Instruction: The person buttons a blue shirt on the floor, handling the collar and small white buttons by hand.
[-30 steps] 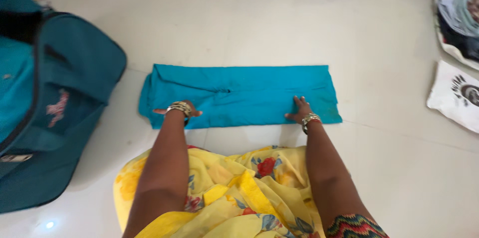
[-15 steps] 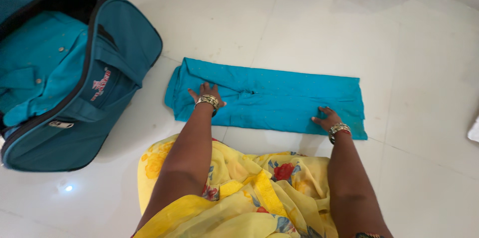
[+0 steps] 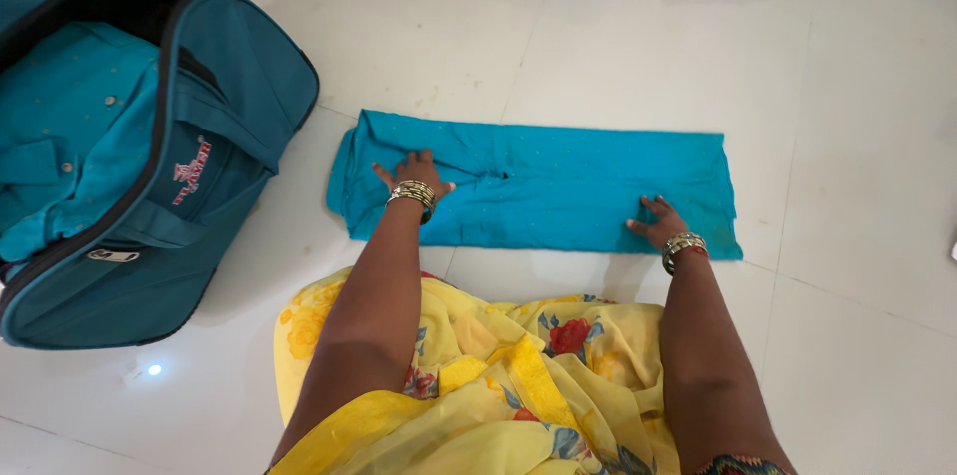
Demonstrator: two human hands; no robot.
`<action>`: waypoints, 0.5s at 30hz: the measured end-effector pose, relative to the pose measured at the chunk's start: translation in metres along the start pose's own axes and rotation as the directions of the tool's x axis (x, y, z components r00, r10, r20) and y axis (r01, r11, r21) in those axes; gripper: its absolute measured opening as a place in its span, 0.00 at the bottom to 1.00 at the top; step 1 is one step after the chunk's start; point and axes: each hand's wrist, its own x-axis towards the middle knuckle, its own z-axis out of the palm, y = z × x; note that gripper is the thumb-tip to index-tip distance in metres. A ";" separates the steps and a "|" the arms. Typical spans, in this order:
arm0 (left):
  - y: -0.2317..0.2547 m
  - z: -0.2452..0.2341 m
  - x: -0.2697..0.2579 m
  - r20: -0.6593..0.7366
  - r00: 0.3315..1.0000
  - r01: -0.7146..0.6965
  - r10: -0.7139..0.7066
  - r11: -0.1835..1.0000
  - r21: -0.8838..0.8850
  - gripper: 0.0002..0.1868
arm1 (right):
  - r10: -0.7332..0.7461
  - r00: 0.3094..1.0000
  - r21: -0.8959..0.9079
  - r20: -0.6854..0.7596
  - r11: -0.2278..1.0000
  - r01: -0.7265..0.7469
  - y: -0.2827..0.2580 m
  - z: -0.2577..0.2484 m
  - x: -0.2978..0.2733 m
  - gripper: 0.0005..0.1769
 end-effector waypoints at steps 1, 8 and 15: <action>0.001 0.002 -0.001 0.008 1.000 -0.003 0.003 1.000 0.000 0.52 | -0.004 1.000 0.018 0.006 1.000 0.003 0.000 0.002 0.002 0.51; 0.001 0.015 0.012 -0.046 0.998 -0.043 0.043 0.999 0.016 0.37 | -0.082 0.994 -0.047 -0.068 0.996 0.079 -0.005 0.019 0.012 0.63; 0.007 0.026 0.010 0.169 0.983 -0.075 0.068 0.997 0.033 0.30 | 0.043 0.982 -0.055 -0.182 0.997 -0.054 -0.022 0.037 0.022 0.59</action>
